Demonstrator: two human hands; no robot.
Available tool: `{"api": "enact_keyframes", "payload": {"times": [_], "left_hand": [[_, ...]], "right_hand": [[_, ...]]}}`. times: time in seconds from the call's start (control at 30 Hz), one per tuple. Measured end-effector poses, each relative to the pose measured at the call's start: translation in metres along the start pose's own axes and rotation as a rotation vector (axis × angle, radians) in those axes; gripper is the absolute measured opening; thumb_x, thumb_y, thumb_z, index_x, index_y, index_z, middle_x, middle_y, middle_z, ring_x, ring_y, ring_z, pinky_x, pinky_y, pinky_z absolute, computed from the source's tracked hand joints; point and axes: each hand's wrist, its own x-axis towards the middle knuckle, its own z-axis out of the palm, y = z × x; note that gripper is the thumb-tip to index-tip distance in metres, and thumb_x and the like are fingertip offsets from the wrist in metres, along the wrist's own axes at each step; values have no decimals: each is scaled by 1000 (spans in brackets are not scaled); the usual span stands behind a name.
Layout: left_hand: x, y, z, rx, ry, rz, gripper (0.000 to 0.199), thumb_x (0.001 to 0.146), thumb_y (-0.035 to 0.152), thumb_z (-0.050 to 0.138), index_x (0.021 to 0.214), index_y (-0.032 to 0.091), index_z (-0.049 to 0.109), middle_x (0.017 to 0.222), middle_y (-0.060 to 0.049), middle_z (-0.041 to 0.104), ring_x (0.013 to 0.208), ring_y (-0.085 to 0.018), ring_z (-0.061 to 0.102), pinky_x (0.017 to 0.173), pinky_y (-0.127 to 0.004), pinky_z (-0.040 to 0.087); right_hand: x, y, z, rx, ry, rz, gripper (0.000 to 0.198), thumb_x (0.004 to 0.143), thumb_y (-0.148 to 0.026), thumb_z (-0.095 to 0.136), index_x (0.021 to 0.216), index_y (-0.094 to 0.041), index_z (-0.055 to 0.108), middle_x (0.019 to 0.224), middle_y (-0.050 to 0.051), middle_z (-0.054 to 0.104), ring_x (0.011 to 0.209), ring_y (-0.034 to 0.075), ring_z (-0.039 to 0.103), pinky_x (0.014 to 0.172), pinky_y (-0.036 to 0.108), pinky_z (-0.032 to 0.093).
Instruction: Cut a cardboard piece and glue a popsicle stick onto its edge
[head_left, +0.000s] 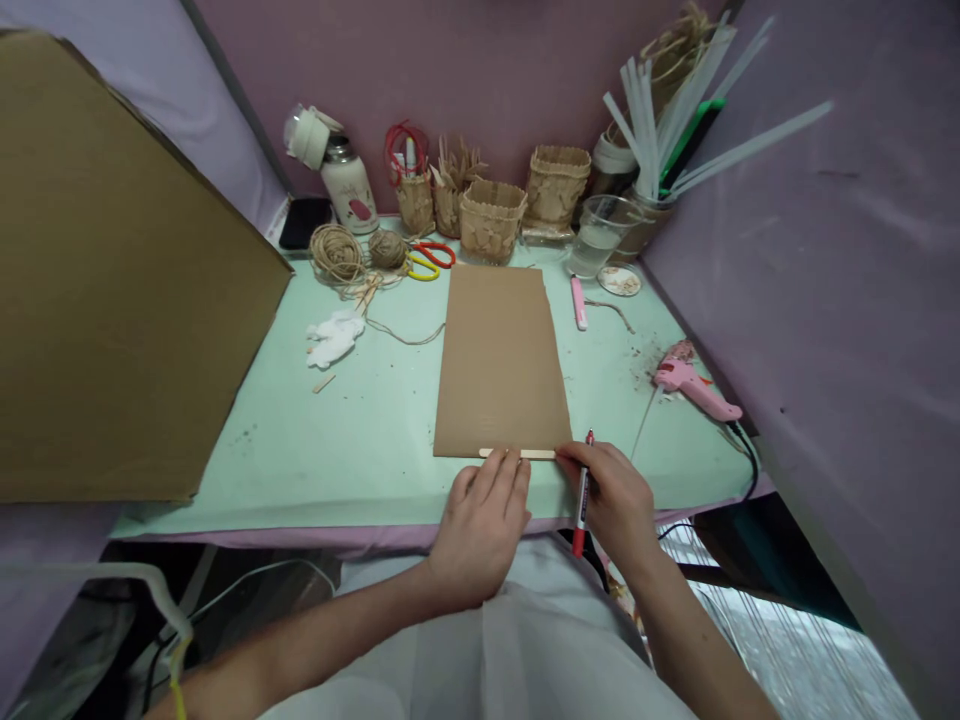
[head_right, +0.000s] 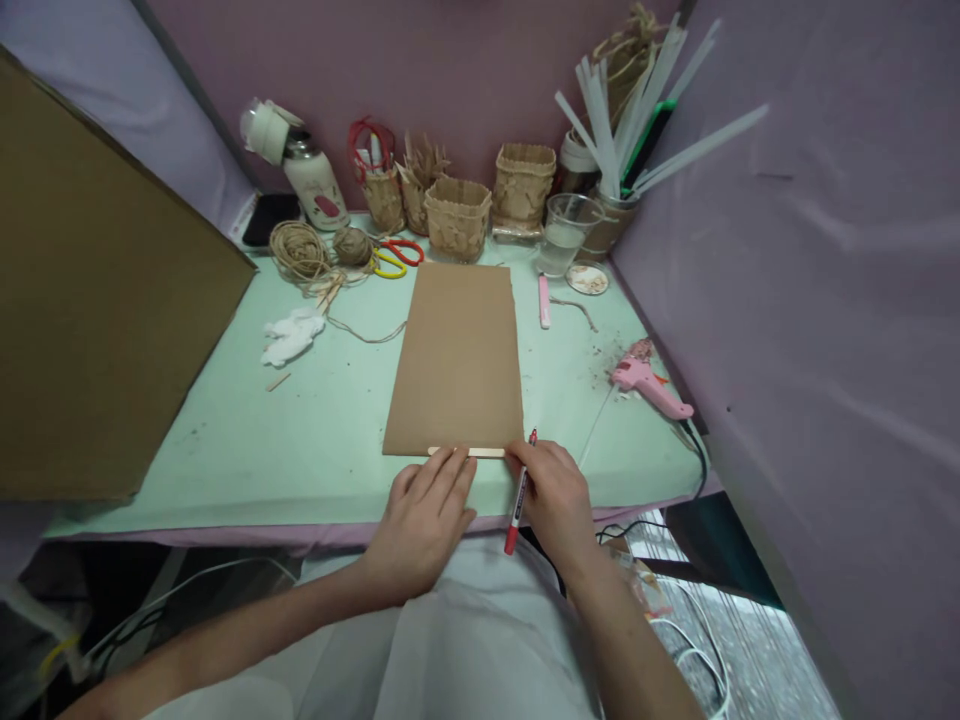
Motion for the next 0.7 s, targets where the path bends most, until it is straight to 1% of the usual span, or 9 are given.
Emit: {"api": "enact_keyframes", "payload": {"times": [0.13, 0.27, 0.47, 0.7], "left_hand": [[-5, 6, 1, 56, -54, -8, 60, 90, 50, 55, 134, 10, 51, 145, -16, 47, 134, -27, 43, 100, -40, 36], [-6, 6, 4, 46, -55, -12, 73, 81, 62, 60, 136, 15, 50, 147, -17, 44, 136, -28, 41, 104, -41, 32], [-9, 5, 5, 43, -110, -11, 81, 79, 68, 58, 140, 16, 45, 151, -17, 38, 141, -29, 33, 108, -41, 28], [-10, 4, 8, 18, -128, -22, 81, 80, 68, 56, 141, 17, 42, 154, -18, 32, 143, -30, 28, 111, -43, 25]], "right_hand": [[0, -1, 0, -26, -1, -4, 10, 94, -18, 53, 98, -22, 61, 83, 3, 69, 78, 20, 61, 72, 32, 48], [0, -3, 1, -18, 12, -4, 10, 93, -20, 55, 100, -23, 62, 86, 3, 70, 81, 20, 63, 73, 33, 49], [-1, -4, 2, -1, 49, 39, 8, 92, -21, 58, 98, -23, 63, 86, 2, 69, 83, 19, 63, 73, 31, 50], [-1, -5, 4, 44, 63, 92, 7, 92, -21, 59, 97, -23, 62, 85, 1, 66, 79, 17, 62, 72, 29, 48]]}}
